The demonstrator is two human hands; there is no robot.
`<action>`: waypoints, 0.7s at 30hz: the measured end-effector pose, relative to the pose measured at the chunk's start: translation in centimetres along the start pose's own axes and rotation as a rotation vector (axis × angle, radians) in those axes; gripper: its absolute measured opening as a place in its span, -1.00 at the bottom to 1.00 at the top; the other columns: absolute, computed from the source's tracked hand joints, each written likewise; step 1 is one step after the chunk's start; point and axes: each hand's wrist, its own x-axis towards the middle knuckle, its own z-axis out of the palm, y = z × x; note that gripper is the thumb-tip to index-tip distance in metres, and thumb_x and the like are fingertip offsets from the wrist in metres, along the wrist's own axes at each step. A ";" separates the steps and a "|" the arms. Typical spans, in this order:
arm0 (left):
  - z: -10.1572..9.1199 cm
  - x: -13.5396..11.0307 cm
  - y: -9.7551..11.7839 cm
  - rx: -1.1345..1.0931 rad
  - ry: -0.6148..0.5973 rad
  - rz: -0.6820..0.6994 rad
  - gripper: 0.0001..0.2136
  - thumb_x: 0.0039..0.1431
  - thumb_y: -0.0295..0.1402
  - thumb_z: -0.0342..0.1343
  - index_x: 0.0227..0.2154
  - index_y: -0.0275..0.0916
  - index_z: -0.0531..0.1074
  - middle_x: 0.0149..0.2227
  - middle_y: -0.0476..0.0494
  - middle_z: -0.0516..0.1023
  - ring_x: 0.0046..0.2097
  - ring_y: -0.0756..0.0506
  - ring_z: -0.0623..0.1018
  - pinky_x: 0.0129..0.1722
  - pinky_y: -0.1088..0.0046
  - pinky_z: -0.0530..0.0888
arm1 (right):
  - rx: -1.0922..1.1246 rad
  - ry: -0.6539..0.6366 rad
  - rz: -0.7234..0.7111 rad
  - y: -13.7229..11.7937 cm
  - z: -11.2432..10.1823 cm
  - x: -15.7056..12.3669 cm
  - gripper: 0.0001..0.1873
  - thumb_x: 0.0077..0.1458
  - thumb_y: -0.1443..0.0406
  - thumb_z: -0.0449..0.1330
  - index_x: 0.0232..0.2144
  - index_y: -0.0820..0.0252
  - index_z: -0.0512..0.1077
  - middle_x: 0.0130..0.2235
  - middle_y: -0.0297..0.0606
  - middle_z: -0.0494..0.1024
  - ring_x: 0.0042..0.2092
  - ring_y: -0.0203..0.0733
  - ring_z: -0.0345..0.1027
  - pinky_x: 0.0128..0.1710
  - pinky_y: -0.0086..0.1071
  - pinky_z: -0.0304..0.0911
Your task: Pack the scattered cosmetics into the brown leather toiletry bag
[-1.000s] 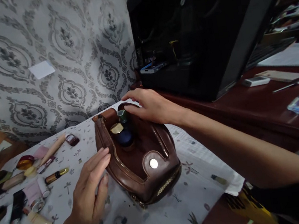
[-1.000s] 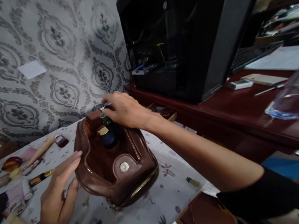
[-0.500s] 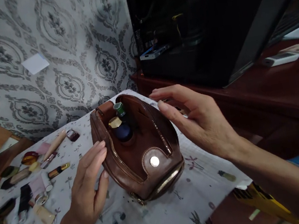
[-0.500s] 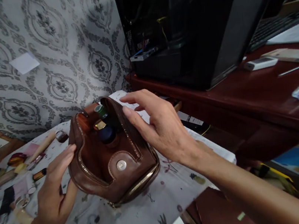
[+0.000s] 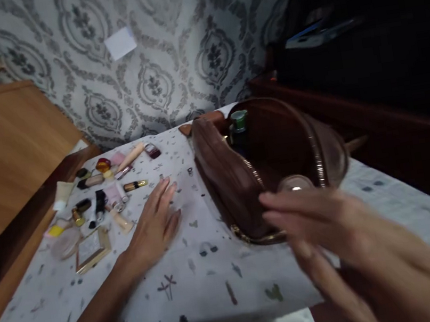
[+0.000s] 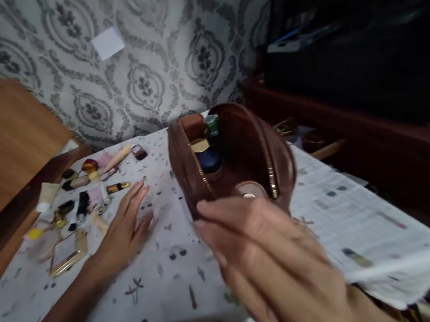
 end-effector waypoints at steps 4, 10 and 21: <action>-0.9 -4.4 -4.0 0.174 -0.025 -0.217 -0.45 0.42 -0.14 -0.11 0.36 -0.24 0.02 0.41 -0.43 0.07 0.44 -0.32 0.07 0.35 -0.15 0.15 | 0.048 -0.175 -0.161 -0.7 4.3 -0.6 -0.50 0.21 0.50 0.10 0.13 -0.01 0.39 0.02 -0.19 0.60 0.04 -0.07 0.50 0.05 -0.17 0.49; -4.6 -10.9 -10.8 0.284 0.058 -0.560 -0.34 0.39 -0.03 -0.16 0.38 -0.36 0.00 0.43 -0.54 -0.01 0.46 -0.37 -0.03 0.36 -0.19 0.05 | 0.088 -0.402 -0.047 -0.4 9.9 0.6 -0.65 0.26 0.42 0.05 0.06 0.15 0.42 0.03 -0.04 0.54 0.06 -0.01 0.47 -0.02 -0.08 0.53; -4.7 -14.5 -11.6 0.277 -0.103 -0.637 -0.45 0.40 -0.01 -0.23 0.21 -0.31 0.26 0.31 -0.44 0.29 0.46 -0.35 0.00 0.35 -0.24 -0.02 | 0.184 -0.753 0.064 -2.3 17.1 3.4 -0.73 0.21 0.45 0.08 -0.05 0.23 0.42 -0.02 -0.07 0.49 0.02 -0.03 0.39 0.02 -0.11 0.41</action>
